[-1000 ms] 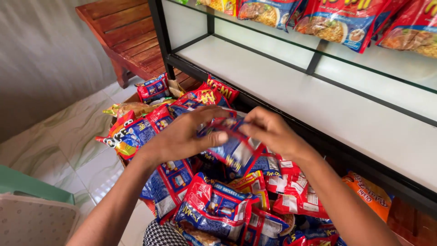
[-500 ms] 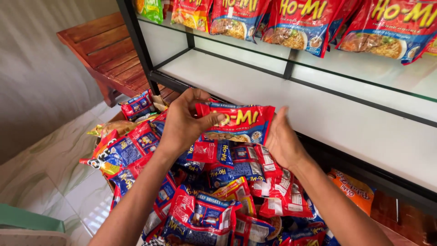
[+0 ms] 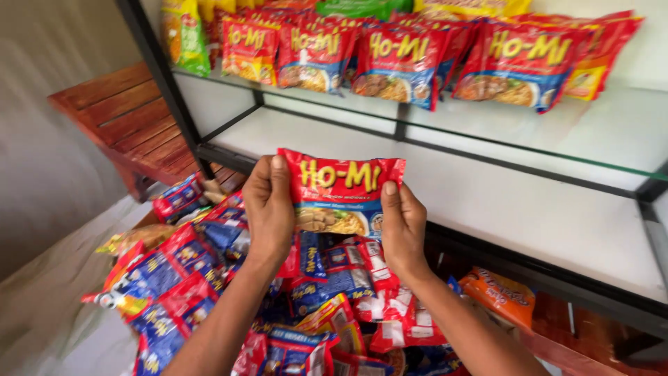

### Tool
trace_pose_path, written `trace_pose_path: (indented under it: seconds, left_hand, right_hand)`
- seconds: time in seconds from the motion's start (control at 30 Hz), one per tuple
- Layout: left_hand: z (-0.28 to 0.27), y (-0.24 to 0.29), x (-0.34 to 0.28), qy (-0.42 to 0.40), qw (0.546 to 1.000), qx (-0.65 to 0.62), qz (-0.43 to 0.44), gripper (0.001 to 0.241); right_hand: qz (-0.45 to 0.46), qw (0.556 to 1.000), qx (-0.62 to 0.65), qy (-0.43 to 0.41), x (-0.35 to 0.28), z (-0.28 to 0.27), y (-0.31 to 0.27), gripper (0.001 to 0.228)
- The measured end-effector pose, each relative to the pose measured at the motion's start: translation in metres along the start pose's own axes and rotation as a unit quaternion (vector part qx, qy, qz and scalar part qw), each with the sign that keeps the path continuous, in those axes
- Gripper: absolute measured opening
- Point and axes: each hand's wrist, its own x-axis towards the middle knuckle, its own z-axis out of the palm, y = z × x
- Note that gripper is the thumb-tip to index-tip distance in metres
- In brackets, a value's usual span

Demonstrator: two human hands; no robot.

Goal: Transfer noodle packages from a large basket onto grocery store shelves and organize them.

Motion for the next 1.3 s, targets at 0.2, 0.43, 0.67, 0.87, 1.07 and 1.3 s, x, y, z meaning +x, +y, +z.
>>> trace_pose_path:
  seconds: [0.2, 0.43, 0.67, 0.87, 1.07, 1.3]
  left_hand:
    - [0.040, 0.017, 0.017, 0.064, 0.958, 0.250, 0.126, 0.035]
    - [0.116, 0.013, 0.052, 0.033, 0.966, 0.171, 0.192, 0.029]
    - [0.187, 0.021, 0.094, -0.050, 0.945, 0.251, 0.204, 0.027]
    - [0.227, 0.034, 0.114, -0.096, 0.962, 0.219, 0.133, 0.029]
    - [0.252, -0.007, 0.140, -0.055, 0.934, 0.293, 0.198, 0.025]
    - [0.274, -0.035, 0.142, -0.077, 0.937, 0.313, 0.135, 0.030]
  right_hand:
    - [-0.177, 0.948, -0.261, 0.033, 0.030, -0.015, -0.065, 0.028]
    - [-0.283, 0.870, -0.391, 0.098, 0.073, -0.072, -0.099, 0.022]
    - [-0.239, 0.856, -0.448, 0.095, 0.128, -0.147, -0.146, 0.032]
    - [-0.223, 0.851, -0.467, 0.091, 0.162, -0.186, -0.149, 0.042]
    - [-0.036, 0.906, -0.410, 0.098, 0.170, -0.172, -0.166, 0.044]
    - [0.046, 0.866, -0.483, 0.117, 0.181, -0.177, -0.163, 0.041]
